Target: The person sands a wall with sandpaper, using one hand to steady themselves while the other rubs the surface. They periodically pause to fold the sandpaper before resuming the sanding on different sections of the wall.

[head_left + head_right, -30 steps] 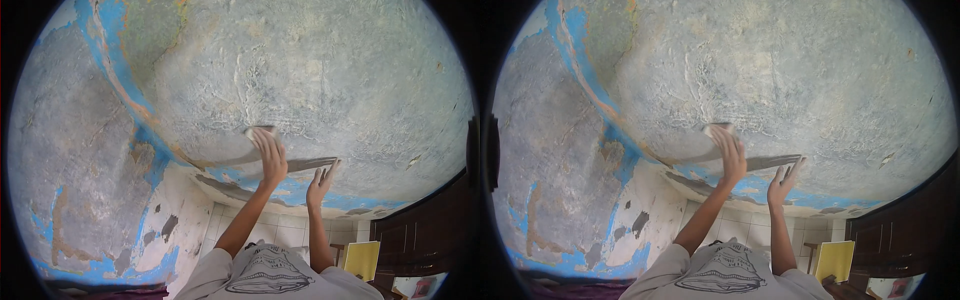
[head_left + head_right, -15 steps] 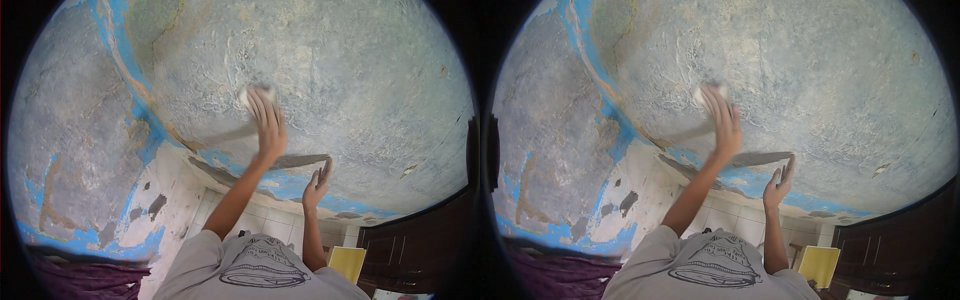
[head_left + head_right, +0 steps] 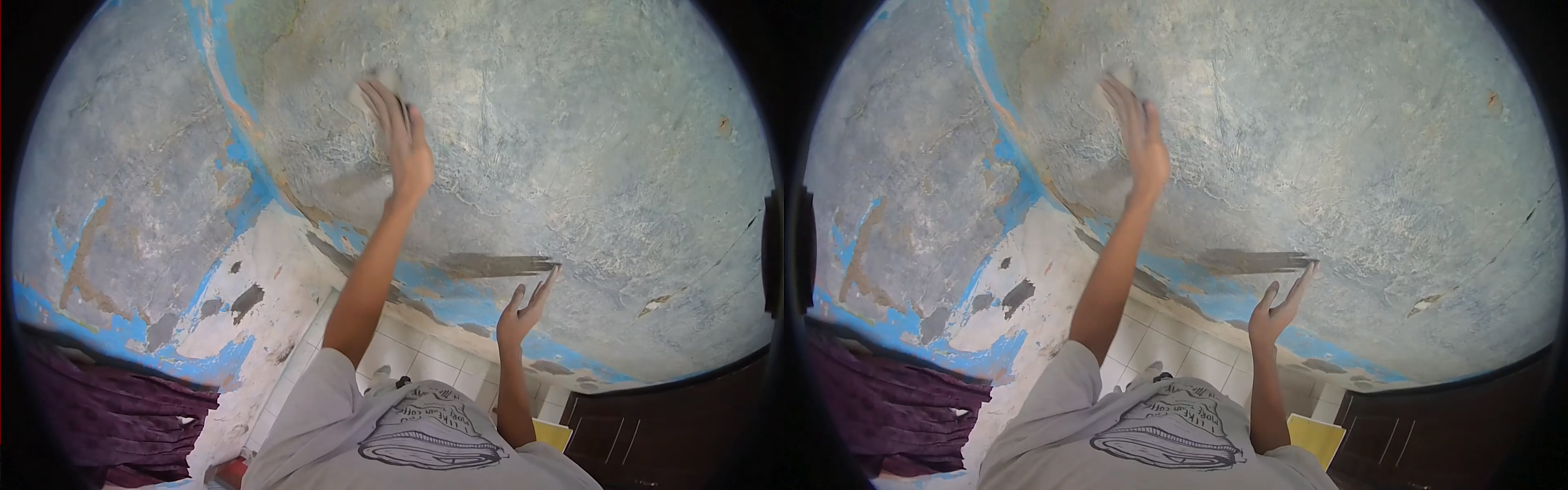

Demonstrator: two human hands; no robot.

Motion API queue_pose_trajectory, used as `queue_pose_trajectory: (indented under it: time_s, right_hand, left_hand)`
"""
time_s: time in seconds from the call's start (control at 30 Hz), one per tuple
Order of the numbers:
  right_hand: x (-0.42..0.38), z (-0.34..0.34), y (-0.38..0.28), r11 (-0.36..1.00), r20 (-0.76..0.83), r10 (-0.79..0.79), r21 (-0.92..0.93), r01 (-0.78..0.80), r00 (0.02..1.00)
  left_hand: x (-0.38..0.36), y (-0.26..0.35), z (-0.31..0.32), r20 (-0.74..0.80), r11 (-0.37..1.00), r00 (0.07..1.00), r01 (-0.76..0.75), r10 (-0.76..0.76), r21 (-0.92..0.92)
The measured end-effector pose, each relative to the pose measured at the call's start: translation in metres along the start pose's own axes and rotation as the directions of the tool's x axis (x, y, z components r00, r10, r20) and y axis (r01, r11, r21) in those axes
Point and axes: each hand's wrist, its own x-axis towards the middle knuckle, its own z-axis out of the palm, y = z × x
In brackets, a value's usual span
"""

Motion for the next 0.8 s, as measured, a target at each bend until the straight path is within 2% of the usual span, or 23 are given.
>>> queue_pose_trajectory:
  time_s: [0.07, 0.13, 0.2, 0.3, 0.37, 0.47, 0.57, 0.67, 0.73, 0.8]
  right_hand:
    - [0.0, 0.002, 0.003, 0.999, 0.009, -0.003, 0.05, 0.002, 1.0]
    - [0.001, 0.004, 0.003, 0.998, 0.021, -0.002, 0.055, 0.001, 1.0]
    - [0.0, -0.003, 0.004, 1.0, 0.061, -0.003, 0.006, 0.003, 0.998]
    - [0.001, -0.013, 0.007, 0.999, 0.07, -0.042, 0.0, 0.042, 0.997]
    - [0.0, -0.021, 0.008, 0.998, 0.072, -0.033, -0.048, 0.036, 0.997]
    - [0.001, -0.028, 0.006, 0.999, 0.078, -0.017, -0.026, 0.019, 0.997]
    - [-0.001, -0.034, 0.01, 1.0, 0.064, 0.021, -0.021, -0.019, 0.998]
    - [-0.007, -0.042, 0.02, 0.997, 0.048, 0.053, -0.054, -0.051, 0.997]
    - [-0.012, -0.048, 0.022, 0.994, 0.047, 0.078, -0.076, -0.074, 0.996]
    - [-0.008, -0.054, 0.021, 0.992, 0.057, 0.092, -0.092, -0.087, 0.994]
  left_hand:
    - [-0.049, -0.019, 0.015, 0.063, 0.996, 0.998, -0.015, 0.01, 0.093]
    - [-0.124, -0.037, 0.046, 0.072, 0.986, 0.993, 0.087, -0.099, 0.143]
    - [-0.178, -0.039, 0.058, 0.191, 0.994, 0.977, 0.083, -0.096, 0.076]
    - [-0.152, -0.035, 0.063, 0.108, 0.998, 0.992, 0.061, -0.063, 0.023]
    - [-0.083, -0.013, 0.041, 0.115, 0.997, 0.993, -0.015, 0.006, 0.08]
    - [0.002, 0.021, 0.014, 0.068, 0.999, 0.997, -0.037, 0.035, 0.025]
    - [0.001, 0.017, 0.009, 0.089, 0.992, 0.995, -0.061, 0.051, 0.107]
    - [-0.071, -0.022, 0.038, 0.059, 0.983, 0.998, -0.045, 0.035, 0.18]
    - [-0.157, -0.023, 0.074, 0.082, 0.989, 0.991, 0.1, -0.109, 0.107]
    - [-0.223, -0.009, 0.089, 0.244, 0.987, 0.958, 0.131, -0.151, 0.096]
